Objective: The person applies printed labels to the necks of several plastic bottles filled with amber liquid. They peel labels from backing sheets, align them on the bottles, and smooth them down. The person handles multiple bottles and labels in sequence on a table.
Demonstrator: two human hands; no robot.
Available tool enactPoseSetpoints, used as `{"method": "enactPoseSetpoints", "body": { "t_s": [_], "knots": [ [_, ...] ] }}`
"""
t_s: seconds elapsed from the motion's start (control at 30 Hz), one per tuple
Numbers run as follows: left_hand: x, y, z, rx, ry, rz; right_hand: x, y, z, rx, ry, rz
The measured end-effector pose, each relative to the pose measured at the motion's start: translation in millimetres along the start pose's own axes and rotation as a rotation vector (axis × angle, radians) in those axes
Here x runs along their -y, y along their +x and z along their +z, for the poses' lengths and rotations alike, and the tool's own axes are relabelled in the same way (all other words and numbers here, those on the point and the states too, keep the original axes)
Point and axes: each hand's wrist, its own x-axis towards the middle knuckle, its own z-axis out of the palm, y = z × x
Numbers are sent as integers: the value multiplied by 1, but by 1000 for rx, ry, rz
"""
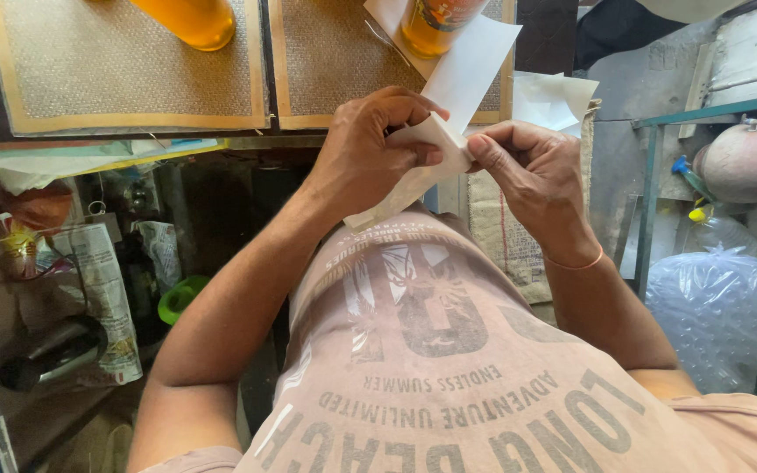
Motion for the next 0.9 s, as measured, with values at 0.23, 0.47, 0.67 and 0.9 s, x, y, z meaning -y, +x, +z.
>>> {"method": "enactPoseSetpoints", "body": {
  "t_s": [0.23,0.47,0.67,0.9],
  "knots": [
    [5,-16,-17,36,55,-274,-23,13,-31,-209,112,-68],
    [7,-34,-45,-67,112,-276,-33,30,-65,-313,-86,53],
    [16,-37,-45,-293,-123,-277,-44,61,-36,-349,-245,-184],
    [18,-38,-43,-369,-57,-217,-70,105,-18,-339,-364,-180]
  ]
}}
